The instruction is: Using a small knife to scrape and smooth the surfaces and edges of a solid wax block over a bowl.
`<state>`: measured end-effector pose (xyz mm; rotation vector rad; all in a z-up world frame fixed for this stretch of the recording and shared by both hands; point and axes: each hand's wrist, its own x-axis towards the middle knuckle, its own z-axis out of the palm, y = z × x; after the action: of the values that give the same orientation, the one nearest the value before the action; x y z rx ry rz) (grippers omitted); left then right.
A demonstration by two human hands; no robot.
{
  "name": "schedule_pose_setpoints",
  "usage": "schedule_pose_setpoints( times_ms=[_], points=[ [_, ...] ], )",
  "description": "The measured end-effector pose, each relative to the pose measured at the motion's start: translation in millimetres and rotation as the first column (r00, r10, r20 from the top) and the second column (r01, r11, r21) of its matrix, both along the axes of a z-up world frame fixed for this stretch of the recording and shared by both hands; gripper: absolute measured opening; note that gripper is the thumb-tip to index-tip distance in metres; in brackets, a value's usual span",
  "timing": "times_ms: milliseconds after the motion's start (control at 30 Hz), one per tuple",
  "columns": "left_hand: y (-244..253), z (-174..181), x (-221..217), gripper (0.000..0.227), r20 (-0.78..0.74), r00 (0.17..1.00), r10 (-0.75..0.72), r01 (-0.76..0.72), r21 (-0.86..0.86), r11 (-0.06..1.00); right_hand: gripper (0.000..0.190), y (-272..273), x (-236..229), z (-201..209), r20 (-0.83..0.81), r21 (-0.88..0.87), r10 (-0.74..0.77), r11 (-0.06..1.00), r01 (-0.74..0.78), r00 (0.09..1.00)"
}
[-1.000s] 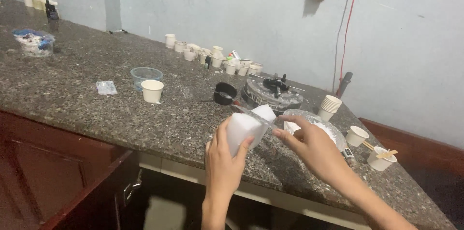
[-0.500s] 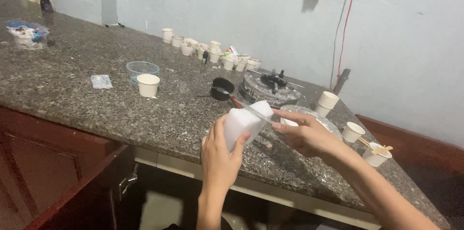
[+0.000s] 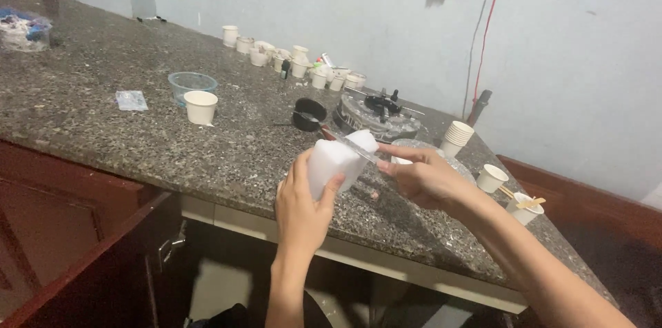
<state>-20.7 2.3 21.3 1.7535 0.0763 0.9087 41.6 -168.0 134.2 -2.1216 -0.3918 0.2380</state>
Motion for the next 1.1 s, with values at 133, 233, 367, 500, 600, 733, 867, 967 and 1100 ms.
schedule_pose_setpoints(
  times_ms=[133,233,367,500,600,733,867,967,1100],
  points=[
    [2,-1,0,0.063,0.007,1.000,0.002,-0.003,0.027,1.000,0.053,2,1,2,-0.010,0.009,0.008,1.000,-0.007,1.000],
    [3,-1,0,0.063,-0.011,1.000,-0.014,0.014,0.017,1.000,0.053,1,0,4,-0.031,-0.023,0.001,1.000,-0.001,1.000],
    [3,1,-1,0.062,-0.018,0.999,-0.030,0.029,-0.017,0.999,0.052,-1,0,6,-0.031,-0.030,-0.016,0.999,0.016,0.999],
    [6,1,-1,0.063,-0.029,0.999,-0.041,0.040,-0.041,0.998,0.050,-2,8,6,-0.023,-0.026,-0.005,1.000,0.005,1.000],
    [7,2,0,0.062,-0.019,0.998,-0.054,0.054,-0.039,0.998,0.054,-5,11,7,-0.015,-0.049,0.025,0.998,-0.025,1.000],
    [6,1,-4,0.061,-0.003,0.999,-0.051,0.051,-0.010,0.999,0.057,-4,4,8,-0.010,-0.060,0.029,0.998,-0.030,1.000],
    [8,9,-2,0.060,-0.008,0.997,-0.073,0.072,-0.086,0.994,0.063,-1,-9,8,-0.011,-0.039,0.031,0.999,-0.032,0.999],
    [22,22,7,0.059,-0.033,0.995,-0.094,0.091,-0.071,0.993,0.064,-10,-9,1,-0.013,0.022,0.028,0.999,-0.028,1.000],
    [51,54,25,0.060,-0.129,0.986,-0.108,0.132,0.200,0.971,0.063,-29,-8,-5,0.004,0.113,0.016,0.993,-0.017,1.000]
  ],
)
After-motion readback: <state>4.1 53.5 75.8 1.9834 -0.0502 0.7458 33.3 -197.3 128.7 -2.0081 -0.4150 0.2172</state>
